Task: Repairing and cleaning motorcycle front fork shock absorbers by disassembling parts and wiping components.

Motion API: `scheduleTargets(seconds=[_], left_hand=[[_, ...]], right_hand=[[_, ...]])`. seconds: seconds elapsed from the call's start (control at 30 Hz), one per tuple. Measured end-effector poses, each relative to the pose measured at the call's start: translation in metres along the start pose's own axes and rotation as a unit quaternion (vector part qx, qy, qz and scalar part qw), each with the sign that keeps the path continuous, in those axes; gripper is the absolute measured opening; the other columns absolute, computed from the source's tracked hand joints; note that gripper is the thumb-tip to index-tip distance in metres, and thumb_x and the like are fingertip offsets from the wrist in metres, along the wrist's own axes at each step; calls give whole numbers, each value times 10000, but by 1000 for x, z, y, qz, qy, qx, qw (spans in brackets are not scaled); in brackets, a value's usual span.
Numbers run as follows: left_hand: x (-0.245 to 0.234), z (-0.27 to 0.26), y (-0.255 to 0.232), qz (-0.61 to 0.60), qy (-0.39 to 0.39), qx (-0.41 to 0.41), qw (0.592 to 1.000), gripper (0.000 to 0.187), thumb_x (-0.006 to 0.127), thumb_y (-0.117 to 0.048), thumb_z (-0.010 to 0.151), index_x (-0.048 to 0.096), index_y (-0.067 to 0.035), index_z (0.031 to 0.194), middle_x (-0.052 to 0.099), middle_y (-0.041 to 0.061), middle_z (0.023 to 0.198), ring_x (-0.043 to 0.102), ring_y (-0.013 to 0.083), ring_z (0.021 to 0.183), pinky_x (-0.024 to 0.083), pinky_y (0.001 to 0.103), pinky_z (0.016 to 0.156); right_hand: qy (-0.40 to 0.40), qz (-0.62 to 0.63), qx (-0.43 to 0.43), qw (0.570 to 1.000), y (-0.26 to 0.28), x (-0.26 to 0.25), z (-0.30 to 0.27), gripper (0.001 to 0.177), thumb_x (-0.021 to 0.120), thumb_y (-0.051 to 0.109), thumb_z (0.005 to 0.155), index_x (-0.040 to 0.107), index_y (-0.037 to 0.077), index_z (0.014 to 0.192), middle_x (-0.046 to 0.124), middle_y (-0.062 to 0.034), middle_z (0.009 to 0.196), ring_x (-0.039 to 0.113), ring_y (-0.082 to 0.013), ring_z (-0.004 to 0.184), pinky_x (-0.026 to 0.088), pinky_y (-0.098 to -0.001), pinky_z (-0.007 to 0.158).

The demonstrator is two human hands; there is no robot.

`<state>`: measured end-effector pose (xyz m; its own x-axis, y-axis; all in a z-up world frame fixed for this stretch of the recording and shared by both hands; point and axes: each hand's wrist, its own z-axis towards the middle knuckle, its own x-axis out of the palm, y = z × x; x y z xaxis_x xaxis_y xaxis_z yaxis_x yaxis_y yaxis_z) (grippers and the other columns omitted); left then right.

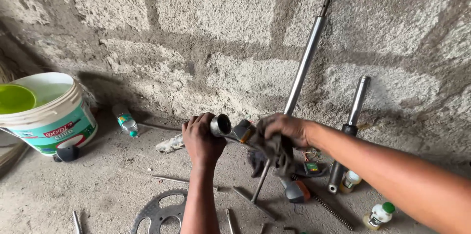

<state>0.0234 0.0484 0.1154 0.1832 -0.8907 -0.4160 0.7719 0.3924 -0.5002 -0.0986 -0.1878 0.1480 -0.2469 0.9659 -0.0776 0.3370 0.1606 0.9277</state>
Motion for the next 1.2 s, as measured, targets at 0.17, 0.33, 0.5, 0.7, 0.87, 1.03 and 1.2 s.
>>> scheduleTargets(seconds=[0.17, 0.33, 0.5, 0.7, 0.87, 1.03, 1.2], left_hand=[[7, -5, -6, 81, 39, -6, 996, 151, 757, -85, 730, 636, -151, 790, 689, 19, 793, 610, 218, 782, 410, 400, 804], [3, -9, -36, 83, 87, 113, 986, 143, 761, -134, 742, 648, -120, 829, 675, 55, 792, 601, 249, 825, 416, 420, 831], [2, -11, -44, 48, 190, 97, 976, 200, 694, -69, 739, 685, -170, 912, 713, 26, 786, 650, 211, 788, 454, 388, 832], [15, 0, -43, 36, 493, -39, 869, 277, 654, -105, 879, 654, -140, 1153, 704, 80, 825, 689, 217, 747, 589, 360, 736], [27, 13, -16, -275, 465, -144, 829, 335, 744, -48, 804, 640, -124, 1113, 775, 46, 880, 746, 147, 817, 599, 319, 880], [-17, 39, -42, -12, 219, -73, 973, 171, 717, -74, 793, 718, -154, 945, 730, 28, 835, 689, 184, 785, 529, 344, 856], [-16, 29, -46, 63, 28, 94, 993, 212, 721, -12, 683, 663, -130, 850, 711, 39, 825, 641, 237, 852, 433, 411, 827]], right_hand=[[-18, 203, -10, 979, 45, 41, -10, 296, 711, 179, 800, 673, -7, 1027, 727, -175, 865, 719, -267, 717, 605, -395, 765], [-84, 125, 49, 987, -21, 26, 40, 306, 730, 225, 907, 648, -55, 1001, 656, -147, 793, 633, -200, 596, 570, -316, 561], [-276, -185, 83, 939, -15, 35, 29, 211, 691, 15, 805, 566, 53, 971, 597, -81, 660, 523, -195, 490, 444, -324, 419], [-272, -641, -74, 713, 3, 29, 0, 66, 566, 63, 829, 630, 75, 820, 552, -30, 611, 478, -144, 457, 443, -309, 418], [-405, -501, -87, 760, 52, 29, -12, 261, 540, 312, 989, 628, 115, 841, 556, -76, 603, 460, -174, 452, 432, -339, 431], [-346, -45, -121, 930, 43, -11, -5, 514, 566, 541, 1045, 537, 82, 815, 526, -64, 644, 508, -151, 478, 519, -252, 518], [-199, 182, 62, 961, 69, 52, -19, 409, 600, 510, 906, 688, 111, 902, 610, -69, 637, 516, -174, 439, 453, -278, 442]])
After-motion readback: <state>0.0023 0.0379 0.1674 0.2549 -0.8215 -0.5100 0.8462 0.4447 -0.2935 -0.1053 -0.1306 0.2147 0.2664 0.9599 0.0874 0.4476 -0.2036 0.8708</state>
